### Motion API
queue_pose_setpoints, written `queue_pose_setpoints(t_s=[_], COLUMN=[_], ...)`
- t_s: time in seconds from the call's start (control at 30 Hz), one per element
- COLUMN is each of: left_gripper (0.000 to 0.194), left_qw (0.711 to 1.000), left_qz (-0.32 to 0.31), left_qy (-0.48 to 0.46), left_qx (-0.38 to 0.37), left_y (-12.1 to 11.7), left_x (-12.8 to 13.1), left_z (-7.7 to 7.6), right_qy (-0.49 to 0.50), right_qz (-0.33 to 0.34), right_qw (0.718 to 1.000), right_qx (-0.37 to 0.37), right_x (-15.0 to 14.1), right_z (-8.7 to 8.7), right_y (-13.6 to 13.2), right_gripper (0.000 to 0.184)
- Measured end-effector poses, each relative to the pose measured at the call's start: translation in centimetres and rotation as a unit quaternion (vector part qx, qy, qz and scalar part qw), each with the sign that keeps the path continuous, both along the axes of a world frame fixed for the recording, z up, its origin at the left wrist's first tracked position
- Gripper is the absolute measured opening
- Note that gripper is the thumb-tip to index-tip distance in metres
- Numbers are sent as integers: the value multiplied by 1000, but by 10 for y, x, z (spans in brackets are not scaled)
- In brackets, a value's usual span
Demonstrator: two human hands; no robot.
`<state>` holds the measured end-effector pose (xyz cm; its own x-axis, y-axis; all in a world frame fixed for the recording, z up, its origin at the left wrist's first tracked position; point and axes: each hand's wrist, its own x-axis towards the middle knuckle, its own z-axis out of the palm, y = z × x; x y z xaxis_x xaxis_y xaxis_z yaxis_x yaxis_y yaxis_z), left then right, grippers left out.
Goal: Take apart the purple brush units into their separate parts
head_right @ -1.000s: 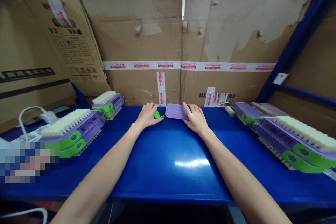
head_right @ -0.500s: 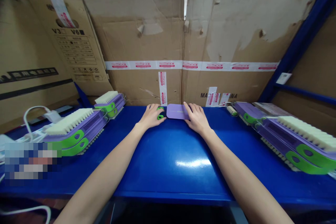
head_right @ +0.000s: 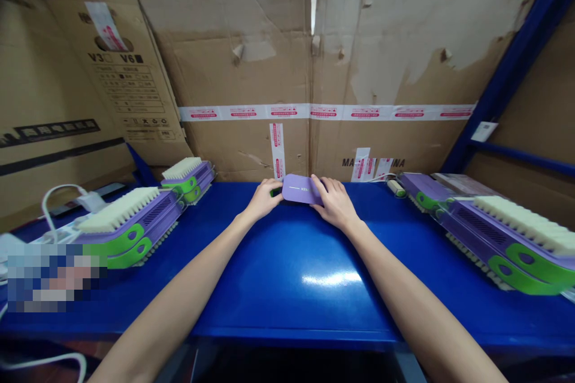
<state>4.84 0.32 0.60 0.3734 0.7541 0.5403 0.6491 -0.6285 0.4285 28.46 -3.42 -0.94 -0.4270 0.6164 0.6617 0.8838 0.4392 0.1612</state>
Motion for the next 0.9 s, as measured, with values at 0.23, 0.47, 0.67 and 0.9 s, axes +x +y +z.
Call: queue_pose_setpoints(t_s=[0.23,0.47,0.67,0.9], left_gripper=[25,19,28,22], left_qw=[999,998,999,999], left_qz=[0,-8,-9,-14], left_qy=[-32,-1,20,40], left_qx=[-36,-58,-28,18], left_y=[-2,3,1,-6], left_x=[4,1,1,-3], left_z=[0,-4,-2,3], right_qy=[15,4,6,1], right_qz=[27,35,26,7], right_qw=[999,999,1000,1000], right_qx=[15,20,13,-1], right_x=[1,0,1,2], right_z=[0,0,0,0], right_y=[-1,-1,1,1], right_gripper=[78,77,80,82])
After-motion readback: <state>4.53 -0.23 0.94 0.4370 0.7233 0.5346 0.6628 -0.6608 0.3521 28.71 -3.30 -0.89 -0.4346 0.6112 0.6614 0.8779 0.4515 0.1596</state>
